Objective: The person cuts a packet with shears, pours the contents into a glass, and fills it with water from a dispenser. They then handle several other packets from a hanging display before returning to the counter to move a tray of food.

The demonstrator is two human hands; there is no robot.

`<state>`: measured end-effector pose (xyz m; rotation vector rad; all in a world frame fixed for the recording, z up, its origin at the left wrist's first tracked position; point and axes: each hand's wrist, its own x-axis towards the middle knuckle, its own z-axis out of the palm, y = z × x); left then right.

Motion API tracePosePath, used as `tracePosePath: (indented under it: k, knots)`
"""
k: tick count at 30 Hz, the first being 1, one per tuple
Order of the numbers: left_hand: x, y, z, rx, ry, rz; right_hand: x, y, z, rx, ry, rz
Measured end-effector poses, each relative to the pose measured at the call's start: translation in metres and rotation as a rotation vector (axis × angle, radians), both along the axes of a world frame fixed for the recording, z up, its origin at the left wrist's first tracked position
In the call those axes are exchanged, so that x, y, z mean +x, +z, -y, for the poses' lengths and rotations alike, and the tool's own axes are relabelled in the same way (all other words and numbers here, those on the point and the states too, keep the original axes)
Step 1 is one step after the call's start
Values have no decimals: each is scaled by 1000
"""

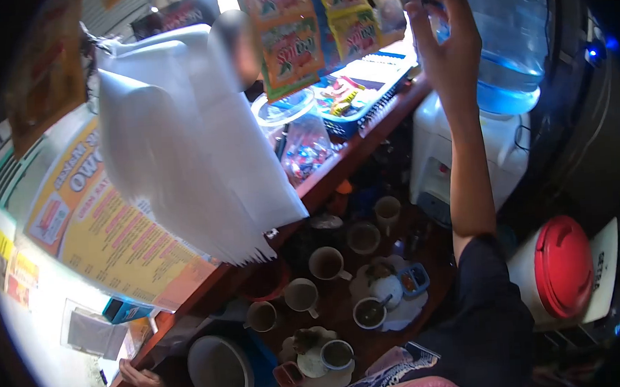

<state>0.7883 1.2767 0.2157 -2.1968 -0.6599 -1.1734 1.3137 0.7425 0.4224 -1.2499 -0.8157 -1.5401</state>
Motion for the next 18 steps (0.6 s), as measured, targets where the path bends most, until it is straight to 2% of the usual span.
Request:
tracePosePath:
  k: [2,4,6,7,8,10,18]
  knots:
    - [0,3,2,-5,19,-16,-28,5,-17,-214,221,-72]
    - [2,5,7,-41,12,-21,-28,28,-42,-361,158,160]
    - [7,10,18,-65,30,-27,-9,47,-85,-320,148,395]
    - [6,9,16,-75,34,-30,-9,58,-97,-407,172,247]
    - [6,12,17,-76,51,-28,-11,64,-112,-341,250,331]
    - [11,14,25,-85,73,-27,-4,76,-120,-617,403,94]
    - [12,14,22,-66,28,-13,28,87,-79,-777,227,-33]
